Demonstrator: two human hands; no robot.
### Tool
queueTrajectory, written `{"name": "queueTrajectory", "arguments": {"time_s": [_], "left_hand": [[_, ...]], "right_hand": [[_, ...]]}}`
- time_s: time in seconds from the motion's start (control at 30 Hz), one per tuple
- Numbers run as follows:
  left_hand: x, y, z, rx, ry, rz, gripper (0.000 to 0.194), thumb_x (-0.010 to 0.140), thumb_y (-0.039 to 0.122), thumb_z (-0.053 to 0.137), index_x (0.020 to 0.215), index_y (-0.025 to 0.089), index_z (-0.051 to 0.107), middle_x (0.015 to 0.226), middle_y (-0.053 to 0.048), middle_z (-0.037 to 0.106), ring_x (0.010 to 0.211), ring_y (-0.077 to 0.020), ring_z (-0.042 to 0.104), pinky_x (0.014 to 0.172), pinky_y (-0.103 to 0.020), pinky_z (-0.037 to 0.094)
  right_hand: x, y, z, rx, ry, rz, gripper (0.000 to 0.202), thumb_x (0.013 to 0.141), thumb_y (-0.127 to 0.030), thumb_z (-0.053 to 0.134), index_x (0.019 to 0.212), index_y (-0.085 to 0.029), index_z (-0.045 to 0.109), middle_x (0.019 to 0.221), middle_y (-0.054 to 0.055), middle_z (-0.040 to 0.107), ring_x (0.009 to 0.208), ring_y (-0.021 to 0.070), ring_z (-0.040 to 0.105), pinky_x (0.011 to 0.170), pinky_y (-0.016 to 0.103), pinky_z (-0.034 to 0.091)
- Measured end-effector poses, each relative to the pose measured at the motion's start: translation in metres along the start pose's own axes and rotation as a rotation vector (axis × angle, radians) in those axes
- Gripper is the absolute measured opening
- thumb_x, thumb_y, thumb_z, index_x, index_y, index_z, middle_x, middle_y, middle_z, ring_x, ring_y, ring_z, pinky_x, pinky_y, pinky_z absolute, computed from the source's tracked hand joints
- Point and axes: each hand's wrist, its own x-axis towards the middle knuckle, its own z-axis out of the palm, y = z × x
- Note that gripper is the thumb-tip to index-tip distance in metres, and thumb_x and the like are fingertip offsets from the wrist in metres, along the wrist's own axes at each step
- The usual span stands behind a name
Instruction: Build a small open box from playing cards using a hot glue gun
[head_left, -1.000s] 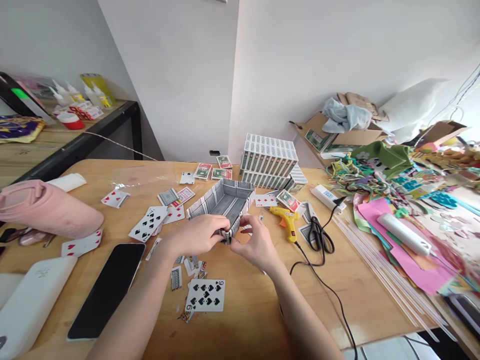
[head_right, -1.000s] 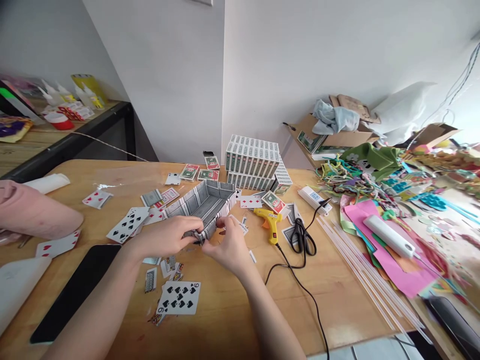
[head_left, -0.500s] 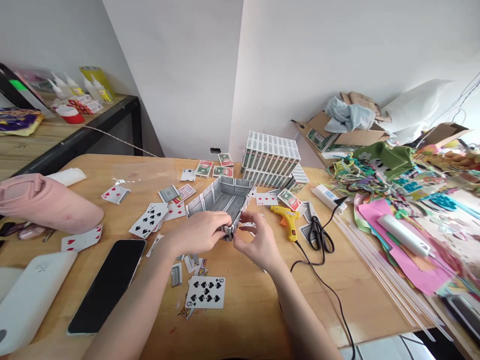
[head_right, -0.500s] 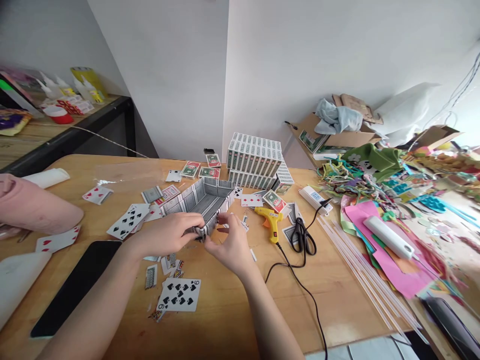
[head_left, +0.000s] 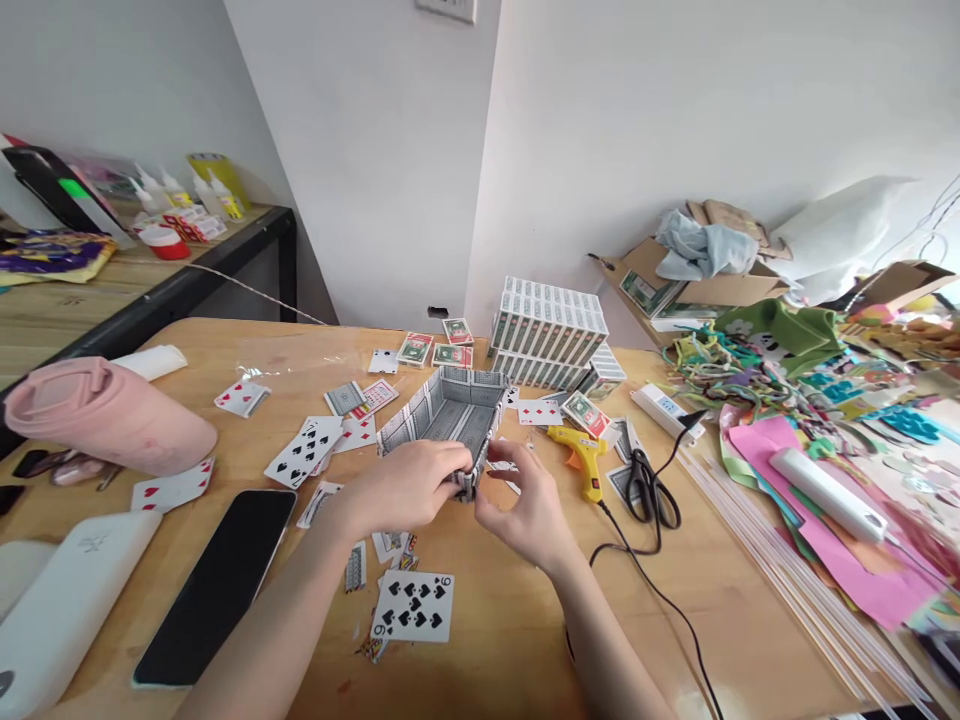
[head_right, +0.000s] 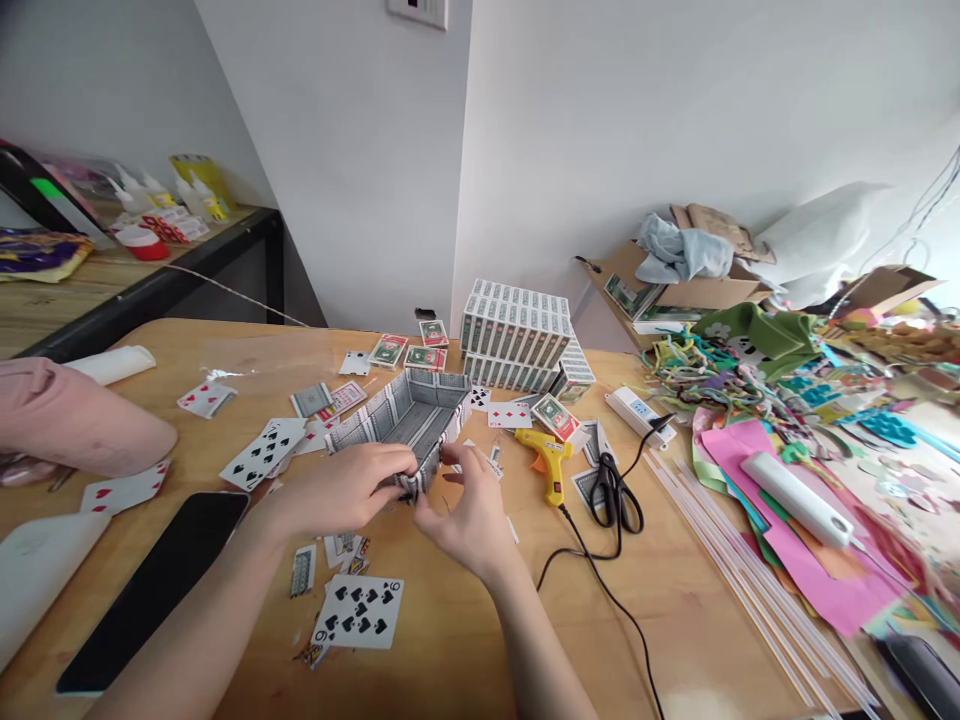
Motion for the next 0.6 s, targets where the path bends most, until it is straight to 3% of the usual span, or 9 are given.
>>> {"name": "queueTrajectory", "arguments": {"time_s": [0.23,0.47,0.6], "left_hand": [[0.000,0.000,0.002,0.020,0.006,-0.002,0.017,0.082,0.006,0.041,0.074,0.020,0.044,0.082,-0.001,0.059,0.075,-0.0174,0.056,0.062,-0.028,0.037],[0.003,0.004,0.006,0.053,-0.010,-0.008,0.017,0.083,0.007,0.041,0.073,0.021,0.042,0.083,-0.001,0.059,0.074,-0.0180,0.057,0.061,-0.028,0.037],[0.005,0.006,0.008,0.085,0.010,0.012,0.018,0.085,0.007,0.040,0.072,0.020,0.043,0.082,-0.002,0.060,0.072,-0.0179,0.057,0.060,-0.029,0.038]], "right_hand": [[-0.004,-0.001,0.010,-0.120,0.083,-0.033,0.046,0.065,-0.015,0.063,0.112,-0.019,0.061,0.101,0.009,0.064,0.093,0.0239,0.064,0.080,0.039,0.059],[-0.009,0.004,0.018,-0.084,0.108,0.018,0.049,0.067,-0.012,0.058,0.115,-0.017,0.062,0.110,0.013,0.065,0.097,0.0251,0.066,0.083,0.038,0.059],[-0.011,0.007,0.025,-0.073,0.172,0.078,0.042,0.074,-0.016,0.056,0.115,-0.017,0.063,0.108,0.012,0.069,0.095,0.0253,0.069,0.083,0.039,0.059]]}}
